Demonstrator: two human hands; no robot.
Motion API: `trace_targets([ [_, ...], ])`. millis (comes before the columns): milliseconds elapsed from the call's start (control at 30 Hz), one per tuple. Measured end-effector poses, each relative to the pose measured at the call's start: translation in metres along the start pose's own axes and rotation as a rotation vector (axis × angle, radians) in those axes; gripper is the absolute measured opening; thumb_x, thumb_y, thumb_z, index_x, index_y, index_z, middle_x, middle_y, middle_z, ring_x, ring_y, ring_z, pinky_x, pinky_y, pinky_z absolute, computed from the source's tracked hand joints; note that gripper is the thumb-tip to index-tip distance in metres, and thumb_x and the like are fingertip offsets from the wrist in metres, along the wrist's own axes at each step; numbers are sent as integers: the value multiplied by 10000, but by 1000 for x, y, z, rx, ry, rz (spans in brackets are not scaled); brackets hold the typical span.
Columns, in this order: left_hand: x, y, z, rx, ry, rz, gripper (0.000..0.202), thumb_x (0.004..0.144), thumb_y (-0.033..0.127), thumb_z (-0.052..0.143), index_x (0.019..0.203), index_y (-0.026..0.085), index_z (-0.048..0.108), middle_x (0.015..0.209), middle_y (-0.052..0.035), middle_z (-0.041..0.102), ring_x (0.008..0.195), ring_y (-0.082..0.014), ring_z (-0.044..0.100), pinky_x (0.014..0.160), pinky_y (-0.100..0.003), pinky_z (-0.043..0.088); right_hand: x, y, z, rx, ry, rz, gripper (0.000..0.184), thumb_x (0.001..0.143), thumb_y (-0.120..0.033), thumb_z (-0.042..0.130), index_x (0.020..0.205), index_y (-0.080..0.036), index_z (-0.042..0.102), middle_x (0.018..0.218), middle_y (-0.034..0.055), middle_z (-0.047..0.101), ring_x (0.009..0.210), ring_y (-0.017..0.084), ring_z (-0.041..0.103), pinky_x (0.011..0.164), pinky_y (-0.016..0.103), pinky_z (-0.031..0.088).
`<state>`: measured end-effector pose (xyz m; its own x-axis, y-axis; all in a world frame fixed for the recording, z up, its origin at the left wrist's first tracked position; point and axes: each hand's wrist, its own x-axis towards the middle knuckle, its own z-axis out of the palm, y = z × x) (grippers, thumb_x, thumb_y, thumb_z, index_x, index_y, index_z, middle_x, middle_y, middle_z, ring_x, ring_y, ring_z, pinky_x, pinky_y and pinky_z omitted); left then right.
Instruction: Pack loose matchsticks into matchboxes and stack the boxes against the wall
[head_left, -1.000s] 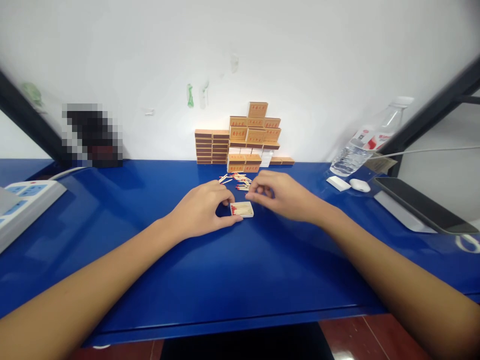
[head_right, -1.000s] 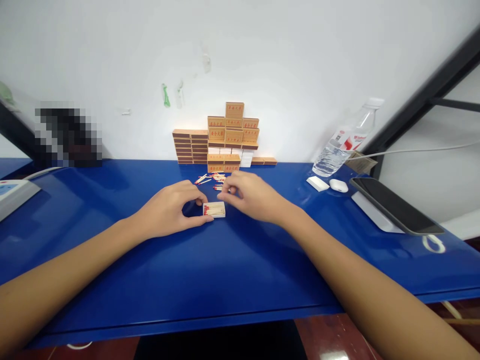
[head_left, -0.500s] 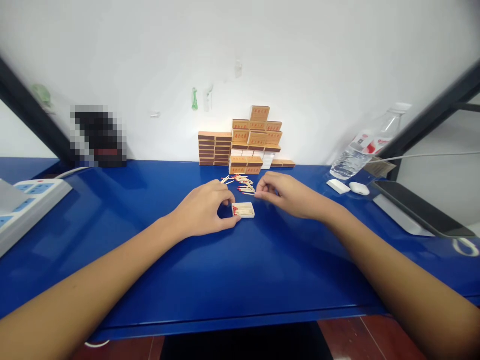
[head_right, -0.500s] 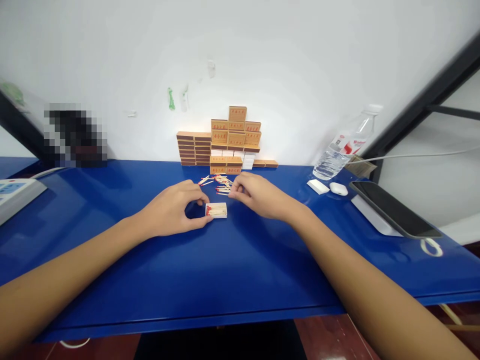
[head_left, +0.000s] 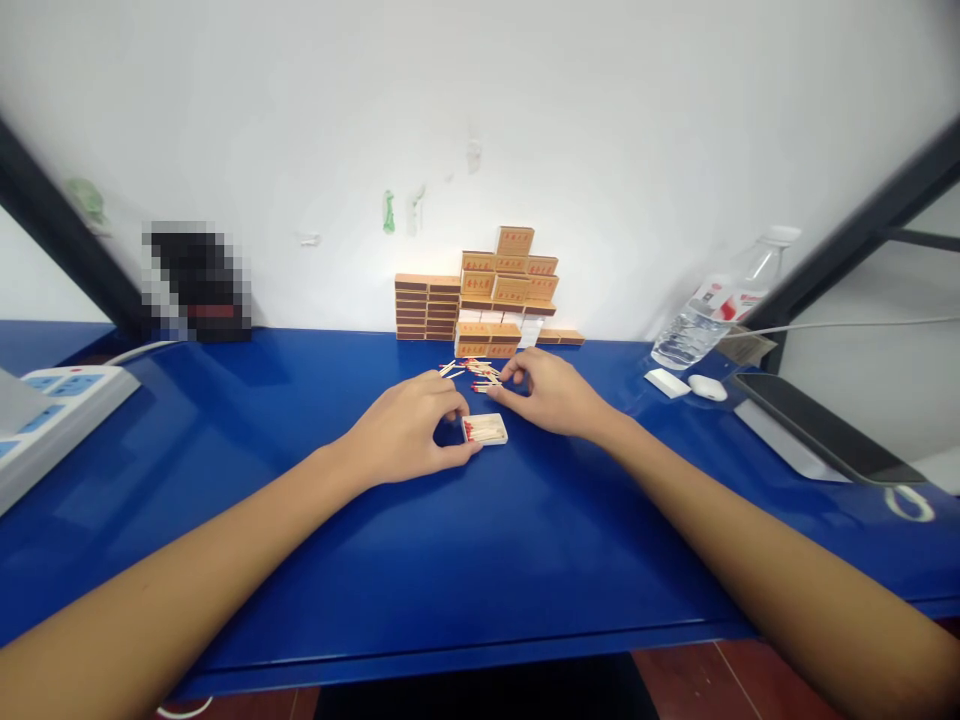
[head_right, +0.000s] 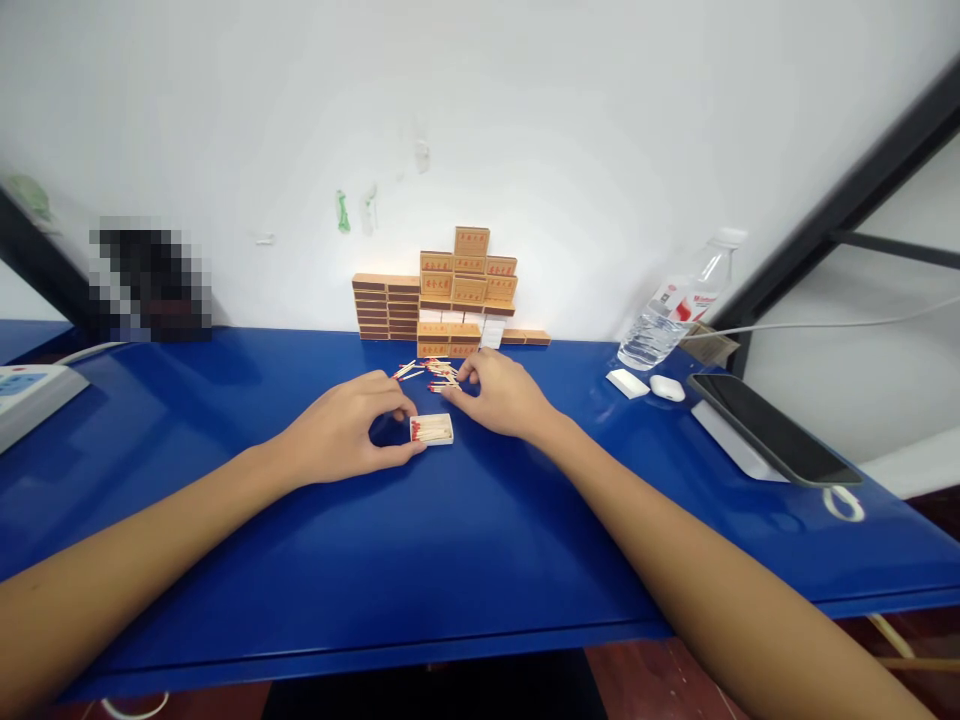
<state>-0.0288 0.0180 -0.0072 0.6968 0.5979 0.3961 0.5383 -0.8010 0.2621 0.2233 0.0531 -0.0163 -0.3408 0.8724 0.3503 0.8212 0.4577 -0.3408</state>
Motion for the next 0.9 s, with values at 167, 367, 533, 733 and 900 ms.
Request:
trace_targets([
  [167, 0, -1, -1, 8, -2, -13, 226, 877, 397, 751, 955, 189, 709, 908, -50, 703, 897, -232, 618, 766, -360, 502, 6, -6, 3, -11, -81, -125, 209, 967, -388, 641, 1028, -188, 633, 1052, 91, 625, 898, 214, 592, 766, 320, 433],
  [367, 0, 0, -1, 9, 0, -9, 211, 876, 388, 747, 949, 194, 708, 906, -48, 706, 889, -229, 620, 760, -355, 500, 6, 1, 0, 11, -154, -167, 199, 1010, -368, 600, 947, -183, 636, 1008, 85, 590, 853, 203, 564, 751, 313, 428],
  [533, 0, -1, -1, 11, -2, -8, 209, 870, 382, 755, 948, 194, 707, 894, -41, 709, 884, -228, 621, 761, -353, 498, 3, 1, -5, 62, -197, -175, 164, 1010, -337, 602, 966, -184, 644, 1024, 85, 589, 860, 199, 568, 763, 316, 444],
  [733, 0, -1, -1, 18, -23, -49, 235, 874, 412, 748, 951, 191, 717, 915, -56, 699, 902, -235, 619, 766, -362, 502, 3, -4, -5, 48, -267, -132, 209, 1030, -355, 567, 919, -181, 603, 977, 87, 590, 869, 217, 585, 804, 350, 462],
  [900, 0, -4, -1, 9, -18, -39, 221, 869, 390, 748, 959, 192, 711, 887, -46, 696, 901, -233, 613, 777, -360, 497, 0, -6, -4, 2, -308, -90, 214, 1062, -350, 487, 940, -189, 558, 1019, 107, 589, 890, 230, 595, 842, 383, 474],
])
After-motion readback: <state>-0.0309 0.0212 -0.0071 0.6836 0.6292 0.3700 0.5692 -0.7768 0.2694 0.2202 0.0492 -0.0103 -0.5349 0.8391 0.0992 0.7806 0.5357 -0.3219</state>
